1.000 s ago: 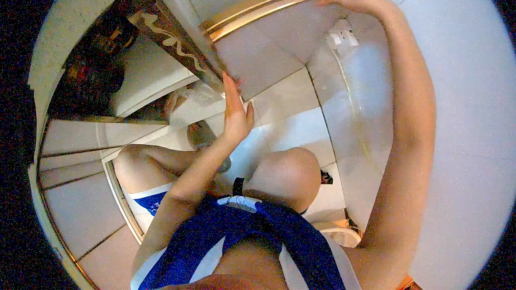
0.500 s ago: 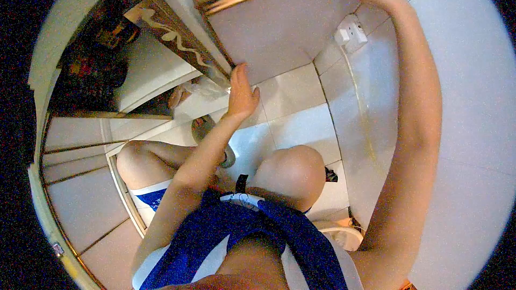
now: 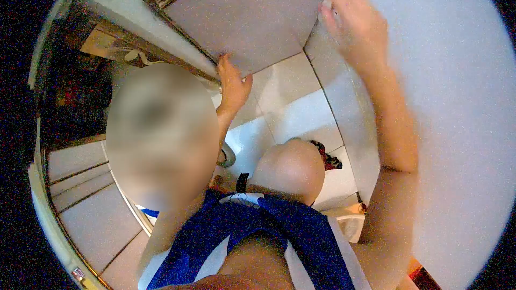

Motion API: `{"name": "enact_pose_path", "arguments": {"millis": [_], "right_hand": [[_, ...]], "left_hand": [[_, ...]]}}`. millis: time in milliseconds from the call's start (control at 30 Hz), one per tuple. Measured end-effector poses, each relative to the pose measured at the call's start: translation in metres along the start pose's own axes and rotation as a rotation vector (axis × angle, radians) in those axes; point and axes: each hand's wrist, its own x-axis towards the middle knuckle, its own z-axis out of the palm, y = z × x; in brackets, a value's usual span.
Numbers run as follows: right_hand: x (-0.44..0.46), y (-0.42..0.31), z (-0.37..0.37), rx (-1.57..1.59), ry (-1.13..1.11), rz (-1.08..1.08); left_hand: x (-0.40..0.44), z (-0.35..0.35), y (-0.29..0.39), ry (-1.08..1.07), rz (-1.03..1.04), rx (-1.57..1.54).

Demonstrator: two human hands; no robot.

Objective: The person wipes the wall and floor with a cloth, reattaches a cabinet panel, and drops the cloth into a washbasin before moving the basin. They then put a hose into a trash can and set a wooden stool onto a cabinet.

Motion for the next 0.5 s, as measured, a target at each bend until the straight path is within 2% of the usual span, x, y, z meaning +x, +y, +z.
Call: {"name": "enact_pose_path", "arguments": {"millis": [67,133,200,267,333,400,433,500], "right_hand": [[-0.056,-0.019,-0.001,0.125,-0.223,0.283],[-0.122,-0.032,0.013,0.154,-0.432,0.453],[-0.185,-0.053,0.024,0.169,-0.701,0.739],[-0.27,-0.068,0.036,0.105,-0.92,0.785],[-0.351,-0.096,0.031,-0.007,-1.22,0.963],[-0.404,-0.13,0.022,-0.114,-1.364,1.126],[-0.442,-0.142,0.023,-0.108,-1.362,1.13],[-0.503,-0.156,0.026,-0.06,-1.148,1.203]], "left_hand": [[-0.011,-0.001,0.003,-0.029,0.03,0.018],[-0.012,-0.01,0.002,-0.06,0.023,-0.009],[-0.017,-0.017,-0.001,-0.093,0.008,-0.033],[-0.022,-0.019,-0.002,-0.114,-0.004,0.011],[-0.026,-0.018,-0.004,-0.154,-0.025,-0.003],[-0.036,-0.018,-0.009,-0.194,-0.044,-0.013],[-0.044,-0.015,-0.016,-0.248,-0.045,-0.005],[-0.067,-0.01,-0.029,-0.305,-0.057,0.008]]}}
